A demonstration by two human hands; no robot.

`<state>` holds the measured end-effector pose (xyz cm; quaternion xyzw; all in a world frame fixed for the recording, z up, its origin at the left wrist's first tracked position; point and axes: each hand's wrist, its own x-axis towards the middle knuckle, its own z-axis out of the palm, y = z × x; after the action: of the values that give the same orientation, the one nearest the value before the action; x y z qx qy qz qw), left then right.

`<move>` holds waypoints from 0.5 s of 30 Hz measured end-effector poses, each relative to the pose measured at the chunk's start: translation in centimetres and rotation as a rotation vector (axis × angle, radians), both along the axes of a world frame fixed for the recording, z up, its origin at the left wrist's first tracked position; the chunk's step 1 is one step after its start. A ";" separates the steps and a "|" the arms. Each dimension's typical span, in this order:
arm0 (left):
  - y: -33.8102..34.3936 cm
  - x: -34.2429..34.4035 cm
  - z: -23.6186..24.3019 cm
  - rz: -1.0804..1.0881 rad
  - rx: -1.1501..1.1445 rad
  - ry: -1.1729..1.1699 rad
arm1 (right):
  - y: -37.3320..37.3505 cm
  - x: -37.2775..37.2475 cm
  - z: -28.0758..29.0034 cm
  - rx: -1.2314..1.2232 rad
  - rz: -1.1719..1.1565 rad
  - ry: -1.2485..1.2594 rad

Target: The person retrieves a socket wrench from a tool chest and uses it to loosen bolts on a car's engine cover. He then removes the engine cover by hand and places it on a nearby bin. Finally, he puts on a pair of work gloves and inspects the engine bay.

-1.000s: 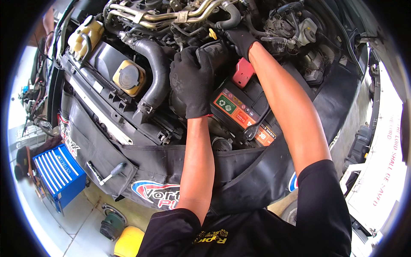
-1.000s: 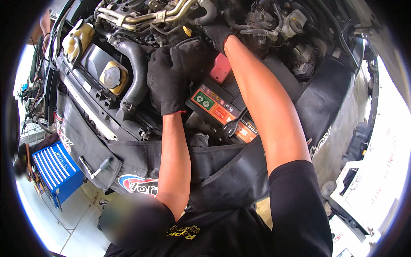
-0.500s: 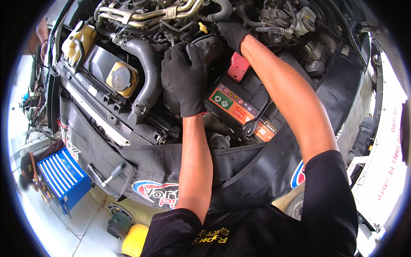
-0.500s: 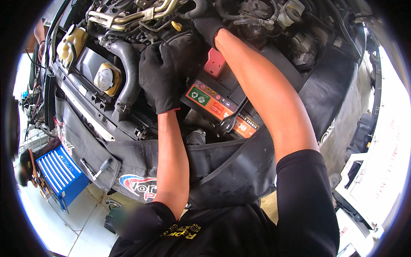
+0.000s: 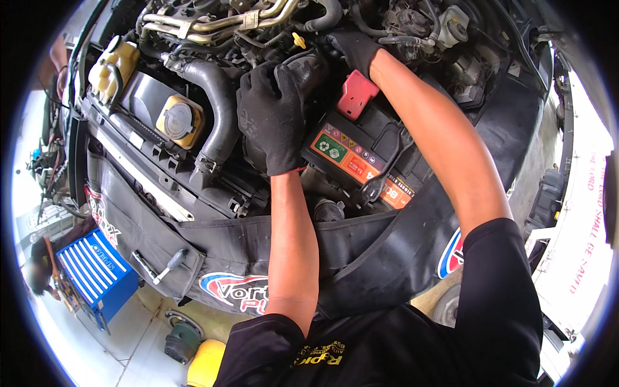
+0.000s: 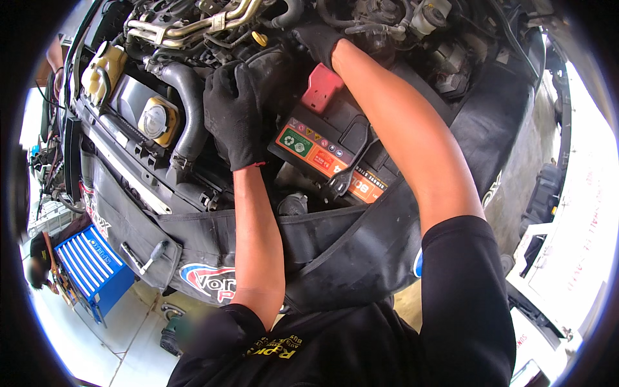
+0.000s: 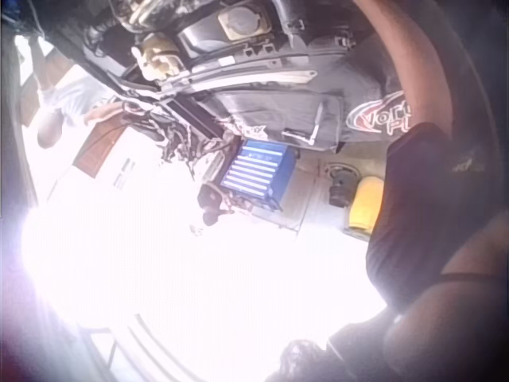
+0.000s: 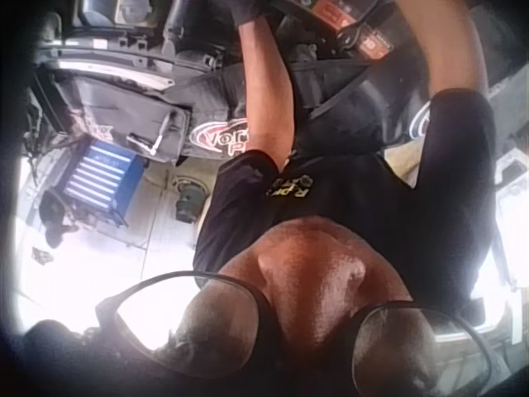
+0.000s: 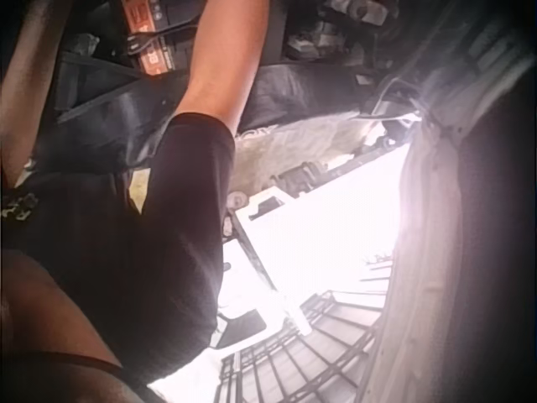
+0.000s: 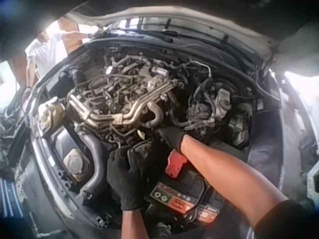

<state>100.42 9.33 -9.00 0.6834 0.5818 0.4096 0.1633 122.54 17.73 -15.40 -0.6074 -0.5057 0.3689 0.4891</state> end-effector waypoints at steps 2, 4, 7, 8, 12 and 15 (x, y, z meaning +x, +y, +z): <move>0.0 0.0 0.2 0.006 -0.029 0.013 | -0.2 0.0 0.2 -0.011 0.012 -0.010; -0.1 0.1 0.3 0.002 -0.020 0.012 | -0.4 -0.1 0.4 0.032 0.006 -0.058; 0.0 -0.1 0.1 -0.002 -0.012 0.024 | -0.3 -0.8 0.9 0.140 0.034 -0.148; 0.1 -0.1 0.0 -0.002 -0.011 0.030 | -0.3 -1.0 1.2 0.114 0.059 -0.186; 0.1 0.0 0.0 -0.006 0.011 0.047 | -0.5 -0.1 0.2 0.007 0.164 -0.287; 0.2 -0.1 -0.2 -0.013 0.015 0.034 | -0.3 -0.1 -0.1 -0.091 0.206 -0.198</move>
<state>100.32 9.53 -9.16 0.6953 0.5769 0.4013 0.1508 122.40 17.47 -15.55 -0.6073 -0.5937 0.3781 0.3685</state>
